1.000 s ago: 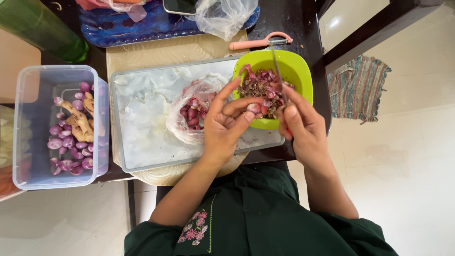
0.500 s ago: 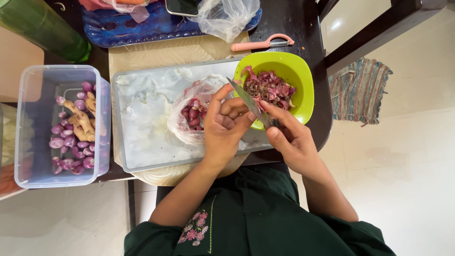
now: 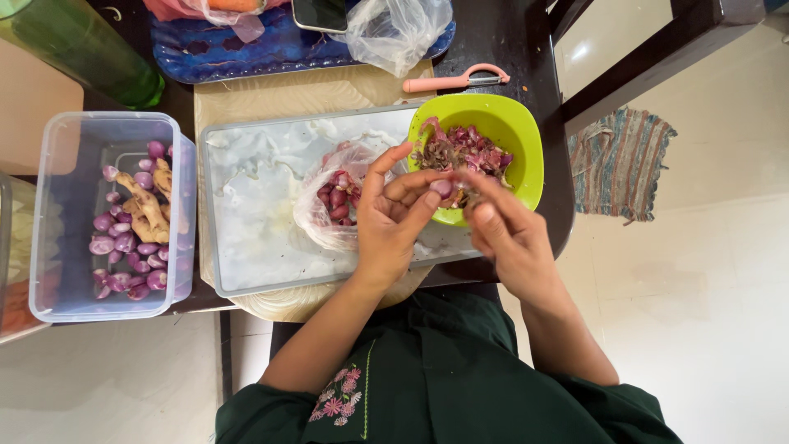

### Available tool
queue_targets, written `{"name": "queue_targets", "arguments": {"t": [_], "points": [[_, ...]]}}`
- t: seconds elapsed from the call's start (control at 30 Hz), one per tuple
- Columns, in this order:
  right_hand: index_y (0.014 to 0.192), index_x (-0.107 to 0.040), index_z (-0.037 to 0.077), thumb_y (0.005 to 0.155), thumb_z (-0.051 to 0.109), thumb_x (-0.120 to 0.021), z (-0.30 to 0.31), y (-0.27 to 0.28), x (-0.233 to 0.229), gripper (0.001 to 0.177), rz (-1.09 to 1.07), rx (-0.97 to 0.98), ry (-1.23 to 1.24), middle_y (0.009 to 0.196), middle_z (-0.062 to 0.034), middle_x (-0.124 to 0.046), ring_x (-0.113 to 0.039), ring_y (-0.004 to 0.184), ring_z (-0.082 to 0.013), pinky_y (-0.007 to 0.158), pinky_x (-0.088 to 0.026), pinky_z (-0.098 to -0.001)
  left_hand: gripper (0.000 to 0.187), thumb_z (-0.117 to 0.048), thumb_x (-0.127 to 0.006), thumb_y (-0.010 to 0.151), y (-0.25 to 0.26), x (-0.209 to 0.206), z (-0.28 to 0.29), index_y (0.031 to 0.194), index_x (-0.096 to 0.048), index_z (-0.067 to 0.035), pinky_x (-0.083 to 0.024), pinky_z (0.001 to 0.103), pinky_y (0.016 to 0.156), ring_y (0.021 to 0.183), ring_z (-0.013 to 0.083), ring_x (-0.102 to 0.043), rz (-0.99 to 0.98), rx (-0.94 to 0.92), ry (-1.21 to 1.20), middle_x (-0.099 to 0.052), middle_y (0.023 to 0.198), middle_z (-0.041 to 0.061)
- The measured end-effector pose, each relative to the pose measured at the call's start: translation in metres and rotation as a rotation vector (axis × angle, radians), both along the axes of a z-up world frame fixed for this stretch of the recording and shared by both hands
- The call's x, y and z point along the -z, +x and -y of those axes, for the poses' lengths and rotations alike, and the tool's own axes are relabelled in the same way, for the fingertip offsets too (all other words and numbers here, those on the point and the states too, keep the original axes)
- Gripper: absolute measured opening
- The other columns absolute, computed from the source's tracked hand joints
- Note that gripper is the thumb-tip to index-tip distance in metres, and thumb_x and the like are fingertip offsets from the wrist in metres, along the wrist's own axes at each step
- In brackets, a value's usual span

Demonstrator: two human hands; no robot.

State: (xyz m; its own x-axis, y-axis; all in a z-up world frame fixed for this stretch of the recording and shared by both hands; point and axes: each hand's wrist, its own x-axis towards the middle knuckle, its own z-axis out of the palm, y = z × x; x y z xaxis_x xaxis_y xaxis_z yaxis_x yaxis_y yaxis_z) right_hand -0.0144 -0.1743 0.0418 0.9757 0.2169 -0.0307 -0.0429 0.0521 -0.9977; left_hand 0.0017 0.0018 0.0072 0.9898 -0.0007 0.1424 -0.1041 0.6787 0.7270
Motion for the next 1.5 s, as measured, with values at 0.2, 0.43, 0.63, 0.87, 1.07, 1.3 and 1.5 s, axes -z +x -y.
{"name": "queue_targets", "arguments": {"t": [0.2, 0.43, 0.63, 0.87, 1.07, 1.3, 1.5], "points": [[0.161, -0.044, 0.003, 0.113, 0.027, -0.050, 0.005, 0.007, -0.009, 0.055, 0.071, 0.034, -0.006, 0.084, 0.0037, -0.046, -0.035, 0.066, -0.0042, 0.058, -0.031, -0.0189, 0.079, 0.002, -0.061, 0.102, -0.004, -0.012, -0.008, 0.165, -0.015, -0.008, -0.058, 0.036, 0.102, 0.113, 0.0211, -0.071, 0.016, 0.145, -0.024, -0.069, 0.126, 0.024], [0.136, -0.065, 0.001, 0.100, 0.027, -0.071, -0.008, 0.016, -0.023, 0.044, 0.362, 0.186, -0.688, 0.093, -0.0111, -0.073, -0.070, 0.083, -0.0172, 0.077, -0.054, -0.0310, 0.079, 0.004, -0.064, 0.103, -0.009, -0.007, -0.015, 0.166, -0.018, -0.005, -0.055, 0.035, 0.105, 0.114, 0.0220, -0.070, 0.064, -0.001, 0.119, -0.069, 0.131, 0.026], [0.115, -0.074, 0.007, 0.090, 0.025, -0.079, -0.039, 0.012, -0.035, 0.032, 0.418, 0.340, -0.985, 0.088, -0.0197, -0.072, -0.070, 0.082, -0.0377, 0.072, -0.053, -0.0419, 0.080, 0.008, -0.061, 0.100, -0.028, -0.012, -0.036, 0.165, -0.017, -0.005, -0.054, 0.034, 0.106, 0.118, 0.0217, -0.068, 0.064, -0.122, 0.162, -0.065, 0.132, 0.022], [0.118, -0.073, 0.004, 0.098, 0.023, -0.077, -0.074, -0.008, -0.033, 0.028, 0.473, 0.189, -0.861, 0.078, -0.0164, -0.065, -0.060, 0.066, -0.0278, 0.066, -0.048, -0.0390, 0.079, 0.012, -0.068, 0.102, -0.059, -0.027, -0.142, 0.164, -0.024, -0.008, -0.057, 0.031, 0.102, 0.110, 0.0169, -0.067, 0.140, -1.034, 0.813, -0.063, 0.132, 0.013], [0.136, -0.064, -0.002, 0.099, 0.019, -0.076, -0.079, -0.004, -0.016, 0.044, 0.491, 0.166, -0.792, 0.106, -0.0181, -0.069, -0.065, 0.092, -0.0264, 0.085, -0.050, -0.0360, 0.079, 0.001, -0.076, 0.090, -0.074, -0.033, -0.180, 0.157, -0.035, -0.008, -0.036, 0.045, 0.115, 0.130, 0.0319, -0.049, -0.002, -1.320, 1.443, -0.056, 0.137, 0.017], [0.147, -0.053, -0.002, 0.096, 0.015, -0.075, -0.069, -0.009, -0.018, 0.058, 0.516, 0.167, -0.694, 0.131, -0.0193, -0.067, -0.063, 0.121, -0.0252, 0.104, -0.047, -0.0334, 0.017, -0.011, -0.076, 0.088, -0.046, -0.008, -0.100, 0.105, -0.074, -0.013, -0.039, 0.047, 0.100, 0.116, 0.0298, -0.050, 0.253, -0.758, 1.467, -0.058, 0.117, 0.006], [0.144, -0.056, 0.000, 0.095, 0.015, -0.074, -0.062, -0.013, -0.019, 0.055, 0.395, 0.196, -0.643, 0.126, -0.0153, -0.069, -0.063, 0.111, -0.0159, 0.099, -0.048, -0.0282, 0.026, -0.027, -0.077, 0.076, -0.012, -0.001, -0.081, 0.089, -0.072, -0.005, -0.036, 0.047, 0.084, 0.102, 0.0343, -0.046, -0.077, -0.734, 1.962, -0.055, 0.103, 0.015]]}}
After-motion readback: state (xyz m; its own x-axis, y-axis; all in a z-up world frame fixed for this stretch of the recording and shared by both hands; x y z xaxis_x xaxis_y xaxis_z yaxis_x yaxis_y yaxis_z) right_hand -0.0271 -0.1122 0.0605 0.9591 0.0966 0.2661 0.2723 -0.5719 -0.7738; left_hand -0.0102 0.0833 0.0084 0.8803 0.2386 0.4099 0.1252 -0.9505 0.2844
